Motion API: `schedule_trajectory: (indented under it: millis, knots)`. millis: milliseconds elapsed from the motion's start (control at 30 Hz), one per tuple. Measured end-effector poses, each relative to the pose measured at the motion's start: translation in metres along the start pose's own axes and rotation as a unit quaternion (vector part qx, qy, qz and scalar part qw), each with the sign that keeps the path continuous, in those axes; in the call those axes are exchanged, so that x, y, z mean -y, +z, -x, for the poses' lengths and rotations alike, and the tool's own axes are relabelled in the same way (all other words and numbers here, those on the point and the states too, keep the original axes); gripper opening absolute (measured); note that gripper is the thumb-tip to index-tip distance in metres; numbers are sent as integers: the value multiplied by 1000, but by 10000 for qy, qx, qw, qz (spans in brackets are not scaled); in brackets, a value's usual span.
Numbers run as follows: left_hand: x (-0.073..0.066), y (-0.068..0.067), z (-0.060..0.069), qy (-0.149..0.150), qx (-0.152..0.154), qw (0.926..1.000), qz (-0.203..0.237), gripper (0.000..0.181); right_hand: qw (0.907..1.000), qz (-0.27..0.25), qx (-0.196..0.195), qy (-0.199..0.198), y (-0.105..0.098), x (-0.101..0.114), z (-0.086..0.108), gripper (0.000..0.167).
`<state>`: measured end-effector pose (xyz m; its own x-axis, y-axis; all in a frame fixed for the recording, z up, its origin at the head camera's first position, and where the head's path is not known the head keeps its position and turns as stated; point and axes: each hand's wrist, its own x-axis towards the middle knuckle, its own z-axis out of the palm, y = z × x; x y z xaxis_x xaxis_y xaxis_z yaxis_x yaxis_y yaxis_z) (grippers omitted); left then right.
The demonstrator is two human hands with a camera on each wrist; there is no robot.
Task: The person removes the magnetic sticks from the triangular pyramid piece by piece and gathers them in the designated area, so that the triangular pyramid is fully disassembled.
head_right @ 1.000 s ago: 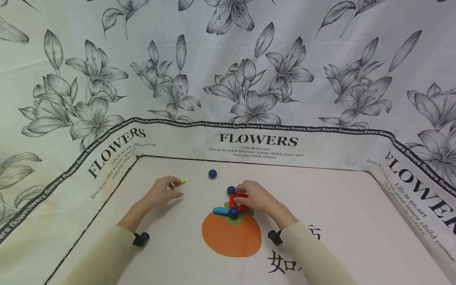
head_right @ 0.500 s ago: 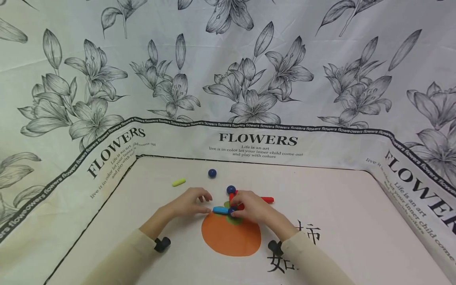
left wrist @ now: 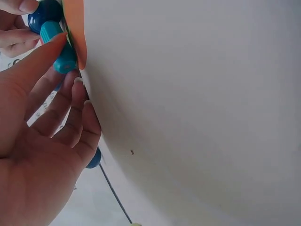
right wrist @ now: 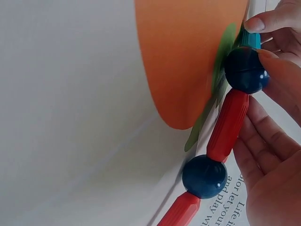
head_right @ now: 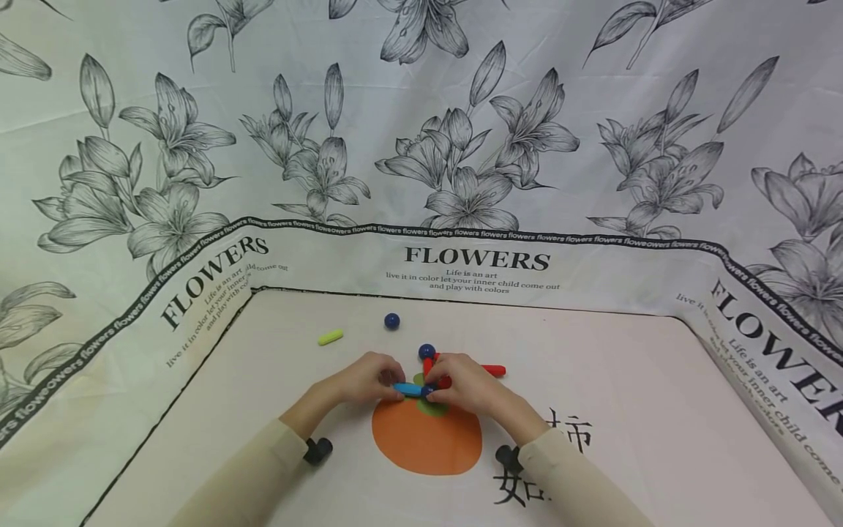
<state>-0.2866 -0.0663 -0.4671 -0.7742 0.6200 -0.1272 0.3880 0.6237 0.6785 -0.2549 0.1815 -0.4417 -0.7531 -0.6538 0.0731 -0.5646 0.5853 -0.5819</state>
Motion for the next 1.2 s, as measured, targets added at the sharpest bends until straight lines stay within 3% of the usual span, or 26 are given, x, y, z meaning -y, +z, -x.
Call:
schedule_trajectory:
  millis: [167, 400, 567, 700, 833, 1067, 1200]
  knots:
    - [1, 0, -4, 66, 9, 10000, 30, 10, 10000, 22, 19, 22, -2, -1, 0, 18]
    - [1, -1, -5, -188, -228, 9994, -193, 9, 9998, -49, 58, 156, -1, -3, 0, 19]
    - [0, -2, -1, -158, -345, 9990, -225, 11, 9998, -8, 29, 184, 1, -4, 1, 19]
    - [3, -12, 13, -208, -579, 9978, -252, 13, 9999, 22, 17, 101, 2, -2, 0, 19]
    - [15, -27, 32, -276, -860, 9955, -276, 12, 10000, 4, 45, 70, 3, 0, -1, 20]
    - [52, -55, 64, -628, -1443, 9863, -493, 12, 9999, 29, -6, 97, 0, 0, -1, 20]
    - [73, -69, 79, -885, -1532, 9824, -600, 12, 9998, 118, 61, 132, 1, 0, -1, 20]
